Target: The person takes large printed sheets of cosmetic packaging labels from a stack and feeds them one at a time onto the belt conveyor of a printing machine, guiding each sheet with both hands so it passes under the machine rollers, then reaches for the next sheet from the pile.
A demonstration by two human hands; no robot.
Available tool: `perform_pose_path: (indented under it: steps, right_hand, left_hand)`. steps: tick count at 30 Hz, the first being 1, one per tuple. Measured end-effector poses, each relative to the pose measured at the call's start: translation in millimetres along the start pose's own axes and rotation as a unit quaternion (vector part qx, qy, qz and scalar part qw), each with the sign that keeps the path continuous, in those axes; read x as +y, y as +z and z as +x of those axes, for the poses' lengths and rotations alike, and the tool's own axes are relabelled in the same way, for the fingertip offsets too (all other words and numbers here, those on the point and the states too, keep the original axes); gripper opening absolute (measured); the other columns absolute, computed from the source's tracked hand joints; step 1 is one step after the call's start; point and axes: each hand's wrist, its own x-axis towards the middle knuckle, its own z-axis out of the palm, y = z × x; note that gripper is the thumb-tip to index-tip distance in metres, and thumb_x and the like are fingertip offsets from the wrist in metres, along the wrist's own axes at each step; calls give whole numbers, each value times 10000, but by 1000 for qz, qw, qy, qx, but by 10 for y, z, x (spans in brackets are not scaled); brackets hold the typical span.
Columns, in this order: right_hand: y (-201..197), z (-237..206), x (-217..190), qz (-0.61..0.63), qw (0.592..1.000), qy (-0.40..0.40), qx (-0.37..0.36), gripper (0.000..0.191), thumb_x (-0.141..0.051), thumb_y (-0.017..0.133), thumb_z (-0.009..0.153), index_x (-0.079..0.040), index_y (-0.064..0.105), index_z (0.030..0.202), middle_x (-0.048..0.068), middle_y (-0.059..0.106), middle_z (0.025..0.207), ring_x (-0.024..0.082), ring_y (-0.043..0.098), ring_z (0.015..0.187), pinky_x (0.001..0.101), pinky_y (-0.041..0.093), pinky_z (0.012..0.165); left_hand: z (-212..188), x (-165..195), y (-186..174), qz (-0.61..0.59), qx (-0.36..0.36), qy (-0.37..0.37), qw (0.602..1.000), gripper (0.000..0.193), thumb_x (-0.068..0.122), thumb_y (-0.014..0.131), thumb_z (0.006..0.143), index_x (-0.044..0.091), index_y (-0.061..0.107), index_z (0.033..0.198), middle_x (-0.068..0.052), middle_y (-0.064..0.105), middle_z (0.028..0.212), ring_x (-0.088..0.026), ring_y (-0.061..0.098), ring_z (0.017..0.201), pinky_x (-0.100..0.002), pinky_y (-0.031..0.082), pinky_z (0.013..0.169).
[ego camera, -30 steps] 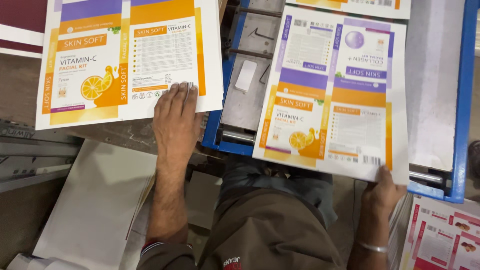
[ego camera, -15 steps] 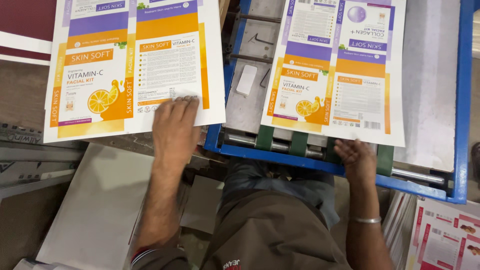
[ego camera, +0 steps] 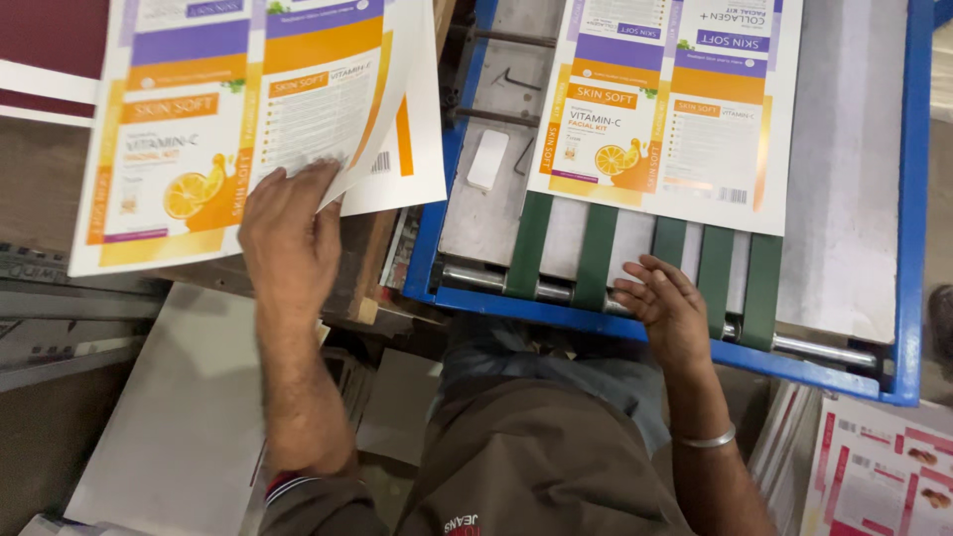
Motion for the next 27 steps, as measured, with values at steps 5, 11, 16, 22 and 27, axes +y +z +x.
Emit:
perform_pose_path:
  steps: [5, 11, 16, 22, 27]
  right_hand:
    - [577, -76, -62, -10, 978, -27, -206, 449, -181, 530, 1019, 34, 498, 1412, 175, 652, 1323, 316, 700, 1117, 418, 609, 893]
    - [846, 124, 40, 95, 990, 46, -96, 397, -131, 567, 1052, 52, 523, 1401, 205, 615, 1309, 292, 665, 1132, 427, 570, 936]
    - [288, 266, -187, 77, 993, -81, 40, 481, 19, 565, 981, 57, 475, 1452, 161, 618, 1337, 242, 674, 1193, 369, 574, 1042]
    - [-501, 339, -371, 37, 960, -216, 172, 437, 129, 544, 1016, 134, 500, 1451, 220, 630, 1366, 308, 688, 1189, 360, 638, 1023]
    - [-748, 224, -479, 45, 934, -219, 280, 442, 98, 531, 1008, 92, 443, 1441, 236, 610, 1365, 309, 717, 1180, 380, 677, 1014]
  left_hand:
    - [-187, 730, 512, 49, -100, 68, 991, 547, 97, 726, 785, 12, 609, 1312, -129, 639, 1270, -286, 560, 1267, -620, 302, 1174]
    - [-418, 1434, 974, -16, -173, 133, 976, 612, 339, 756, 842, 1, 615, 1333, -195, 584, 1376, -367, 483, 1363, -650, 230, 1208]
    - [-354, 975, 585, 39, -161, 87, 982, 647, 419, 747, 876, 8, 615, 1359, -241, 521, 1464, -393, 409, 1436, -659, 209, 1195]
    - [-179, 277, 501, 145, -79, 79, 983, 536, 270, 725, 910, -38, 631, 1338, -265, 590, 1391, -392, 507, 1352, -574, 349, 1134]
    - [-176, 81, 614, 145, -14, 103, 984, 273, -22, 668, 934, -34, 678, 1206, -168, 731, 1160, -303, 698, 1154, -410, 550, 1017]
